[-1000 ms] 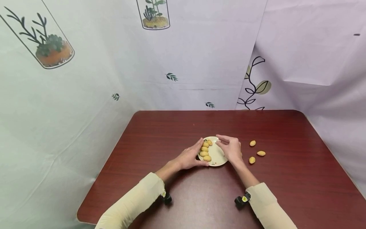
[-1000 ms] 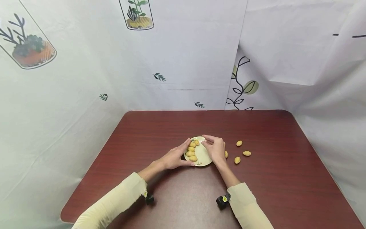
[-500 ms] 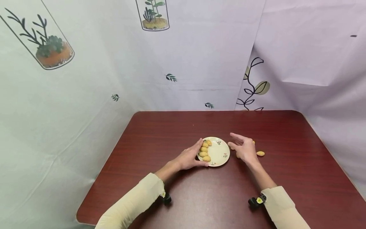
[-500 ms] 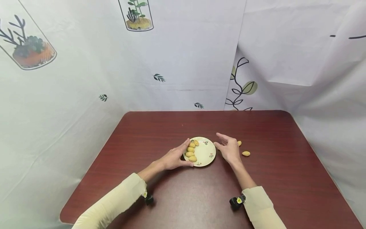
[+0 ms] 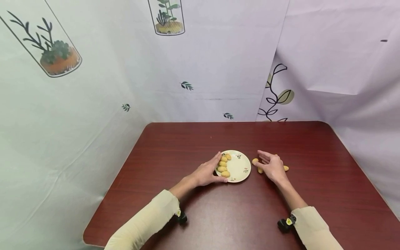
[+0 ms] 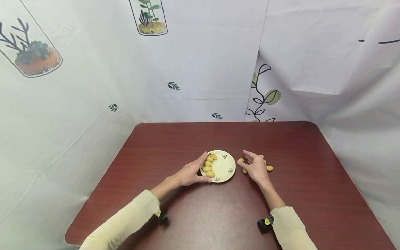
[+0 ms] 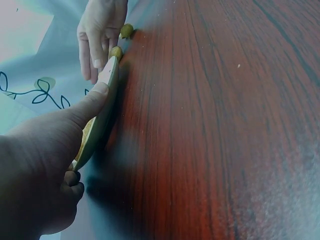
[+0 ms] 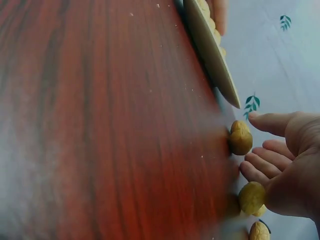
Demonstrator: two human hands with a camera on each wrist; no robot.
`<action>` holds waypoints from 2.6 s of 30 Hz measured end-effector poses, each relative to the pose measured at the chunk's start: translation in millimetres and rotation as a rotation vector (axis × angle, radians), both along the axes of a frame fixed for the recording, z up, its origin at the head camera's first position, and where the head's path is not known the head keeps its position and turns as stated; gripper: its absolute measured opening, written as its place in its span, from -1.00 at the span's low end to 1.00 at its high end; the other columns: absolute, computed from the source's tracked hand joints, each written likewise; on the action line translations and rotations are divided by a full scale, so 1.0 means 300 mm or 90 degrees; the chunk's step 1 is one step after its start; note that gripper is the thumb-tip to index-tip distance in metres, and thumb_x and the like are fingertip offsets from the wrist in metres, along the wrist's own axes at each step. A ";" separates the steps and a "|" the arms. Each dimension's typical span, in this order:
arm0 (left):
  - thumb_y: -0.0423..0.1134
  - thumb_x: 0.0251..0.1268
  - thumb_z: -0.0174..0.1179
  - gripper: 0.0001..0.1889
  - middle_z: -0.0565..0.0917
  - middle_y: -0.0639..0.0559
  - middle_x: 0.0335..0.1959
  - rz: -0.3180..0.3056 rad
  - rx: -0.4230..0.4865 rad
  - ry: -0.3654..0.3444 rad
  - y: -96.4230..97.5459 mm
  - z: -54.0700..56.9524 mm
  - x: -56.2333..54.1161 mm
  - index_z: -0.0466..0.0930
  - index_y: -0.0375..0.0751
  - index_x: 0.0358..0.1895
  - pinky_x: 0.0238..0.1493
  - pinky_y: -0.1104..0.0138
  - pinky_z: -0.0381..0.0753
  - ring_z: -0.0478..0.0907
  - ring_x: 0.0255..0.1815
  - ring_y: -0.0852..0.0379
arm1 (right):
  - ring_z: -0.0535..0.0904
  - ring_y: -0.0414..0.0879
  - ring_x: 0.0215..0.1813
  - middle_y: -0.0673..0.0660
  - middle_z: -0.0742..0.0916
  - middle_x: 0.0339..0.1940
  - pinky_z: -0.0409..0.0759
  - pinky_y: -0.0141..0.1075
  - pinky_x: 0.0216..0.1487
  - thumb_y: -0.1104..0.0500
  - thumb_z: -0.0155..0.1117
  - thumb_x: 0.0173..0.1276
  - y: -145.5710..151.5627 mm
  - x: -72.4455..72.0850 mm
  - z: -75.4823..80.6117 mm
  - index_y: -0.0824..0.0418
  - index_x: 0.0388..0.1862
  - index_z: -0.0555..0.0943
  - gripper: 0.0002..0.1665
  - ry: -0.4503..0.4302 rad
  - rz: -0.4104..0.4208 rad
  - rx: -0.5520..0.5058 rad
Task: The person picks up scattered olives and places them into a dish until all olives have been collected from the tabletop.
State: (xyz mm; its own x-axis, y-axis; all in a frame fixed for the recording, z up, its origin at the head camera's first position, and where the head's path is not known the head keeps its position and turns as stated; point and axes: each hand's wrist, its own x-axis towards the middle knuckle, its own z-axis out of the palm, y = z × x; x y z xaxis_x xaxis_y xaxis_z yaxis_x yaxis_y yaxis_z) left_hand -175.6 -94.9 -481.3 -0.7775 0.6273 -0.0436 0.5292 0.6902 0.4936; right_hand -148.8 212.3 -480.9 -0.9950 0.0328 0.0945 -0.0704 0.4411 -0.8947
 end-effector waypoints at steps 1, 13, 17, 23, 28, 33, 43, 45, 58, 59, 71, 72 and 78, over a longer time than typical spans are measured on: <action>0.31 0.34 0.39 0.21 -0.09 -0.17 0.77 0.001 0.001 0.001 0.000 0.001 0.001 -0.16 -0.22 0.76 0.60 -0.01 0.23 0.04 0.71 -0.01 | 0.56 0.35 0.39 0.52 0.61 0.33 0.53 0.03 0.33 0.36 0.50 0.39 -0.002 -0.001 -0.003 0.56 0.43 0.50 -0.31 0.002 0.001 0.003; 0.32 0.34 0.39 0.22 -0.10 -0.15 0.78 0.001 0.001 -0.003 0.001 0.001 0.002 -0.17 -0.21 0.76 0.61 0.00 0.20 0.02 0.72 0.01 | 0.70 0.27 0.21 0.44 0.73 0.15 0.61 0.08 0.25 0.38 0.51 0.35 -0.015 -0.006 -0.025 0.51 0.29 0.64 -0.45 0.049 -0.021 0.103; 0.32 0.34 0.38 0.22 -0.10 -0.15 0.78 -0.001 -0.001 -0.002 0.002 -0.002 0.001 -0.17 -0.22 0.76 0.61 0.00 0.20 0.01 0.72 0.02 | 0.74 0.27 0.15 0.40 0.77 0.08 0.51 0.17 0.33 0.37 0.52 0.32 -0.018 -0.004 -0.025 0.47 0.23 0.70 -0.50 0.070 -0.027 0.138; 0.32 0.33 0.39 0.22 -0.09 -0.15 0.77 0.001 -0.002 0.000 0.001 -0.001 0.002 -0.16 -0.23 0.76 0.60 -0.01 0.23 0.03 0.72 0.01 | 0.76 0.26 0.13 0.34 0.81 0.02 0.50 0.21 0.29 0.35 0.55 0.30 -0.021 -0.002 -0.022 0.40 0.13 0.77 -0.59 0.086 -0.041 0.165; 0.33 0.33 0.39 0.21 -0.07 -0.17 0.77 0.001 -0.001 0.006 0.000 0.001 0.004 -0.14 -0.23 0.76 0.59 -0.01 0.25 0.05 0.71 0.00 | 0.78 0.25 0.07 0.27 0.85 -0.07 0.55 0.21 0.16 0.30 0.58 0.29 -0.023 -0.001 -0.022 0.33 0.04 0.82 -0.66 0.095 -0.058 0.182; 0.31 0.34 0.39 0.21 -0.08 -0.17 0.77 0.000 0.000 0.006 -0.001 0.000 0.004 -0.15 -0.22 0.76 0.59 0.01 0.23 0.03 0.72 0.02 | 0.80 0.14 -0.18 0.14 0.88 -0.31 0.59 0.18 0.07 0.26 0.61 0.27 -0.024 -0.004 -0.022 0.26 -0.06 0.87 -0.75 0.100 -0.073 0.183; 0.32 0.34 0.38 0.21 -0.09 -0.16 0.77 0.000 -0.004 0.008 -0.002 0.001 0.004 -0.16 -0.21 0.76 0.60 0.00 0.23 0.03 0.72 0.02 | 0.80 0.17 -0.13 0.17 0.88 -0.23 0.60 0.13 0.05 0.28 0.62 0.26 -0.024 -0.010 -0.015 0.26 -0.13 0.88 -0.80 0.097 -0.080 0.173; 0.32 0.34 0.38 0.21 -0.09 -0.15 0.77 0.001 -0.005 0.008 -0.002 0.002 0.004 -0.16 -0.21 0.76 0.59 -0.01 0.24 0.03 0.72 0.02 | 0.79 0.20 -0.09 0.19 0.88 -0.22 0.60 0.14 0.07 0.28 0.62 0.26 -0.022 -0.013 -0.016 0.26 -0.13 0.88 -0.80 0.097 -0.080 0.173; 0.32 0.34 0.39 0.20 -0.07 -0.16 0.77 0.000 -0.006 0.002 0.001 0.012 0.007 -0.13 -0.24 0.76 0.58 -0.04 0.26 0.05 0.71 0.00 | 0.81 0.22 0.01 0.23 0.87 -0.24 0.44 0.08 0.29 0.26 0.61 0.28 -0.008 -0.028 -0.005 0.30 -0.08 0.86 -0.76 0.081 -0.089 0.117; 0.31 0.34 0.39 0.20 -0.07 -0.16 0.77 -0.001 -0.006 0.001 0.002 0.013 0.006 -0.13 -0.23 0.76 0.58 -0.03 0.25 0.04 0.71 0.01 | 0.81 0.21 0.03 0.22 0.87 -0.22 0.43 0.08 0.30 0.26 0.61 0.29 -0.007 -0.030 -0.003 0.30 -0.07 0.86 -0.75 0.079 -0.091 0.117; 0.33 0.34 0.38 0.20 -0.07 -0.16 0.77 0.002 -0.008 0.002 0.003 0.010 0.006 -0.13 -0.23 0.76 0.58 -0.03 0.25 0.05 0.71 0.00 | 0.86 0.05 -0.19 0.22 0.86 -0.13 0.49 -0.07 0.25 0.23 0.61 0.29 -0.051 -0.039 0.021 0.27 -0.01 0.86 -0.71 0.079 -0.106 0.096; 0.33 0.34 0.38 0.21 -0.07 -0.15 0.77 0.002 -0.010 0.002 0.002 0.009 0.006 -0.14 -0.22 0.76 0.58 -0.03 0.25 0.05 0.71 0.01 | 0.85 0.04 -0.27 0.21 0.87 -0.13 0.49 -0.12 0.21 0.23 0.61 0.30 -0.057 -0.040 0.022 0.27 -0.01 0.86 -0.71 0.078 -0.105 0.093; 0.32 0.33 0.38 0.21 -0.08 -0.15 0.77 0.002 -0.013 -0.001 0.004 0.010 0.006 -0.15 -0.21 0.76 0.58 -0.03 0.26 0.05 0.71 0.00 | 0.85 0.08 -0.24 0.25 0.86 -0.14 0.45 -0.16 0.21 0.29 0.57 0.33 -0.097 -0.048 0.026 0.32 -0.03 0.85 -0.75 0.085 -0.088 0.080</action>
State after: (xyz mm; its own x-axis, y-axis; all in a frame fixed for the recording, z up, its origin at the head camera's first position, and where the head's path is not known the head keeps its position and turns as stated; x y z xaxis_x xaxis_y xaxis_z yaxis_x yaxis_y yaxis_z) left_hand -173.9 -93.6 -478.4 -0.7795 0.6238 -0.0570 0.5262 0.7015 0.4807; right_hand -163.3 183.1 -473.1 -0.9602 0.1472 0.2375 -0.1164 0.5623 -0.8187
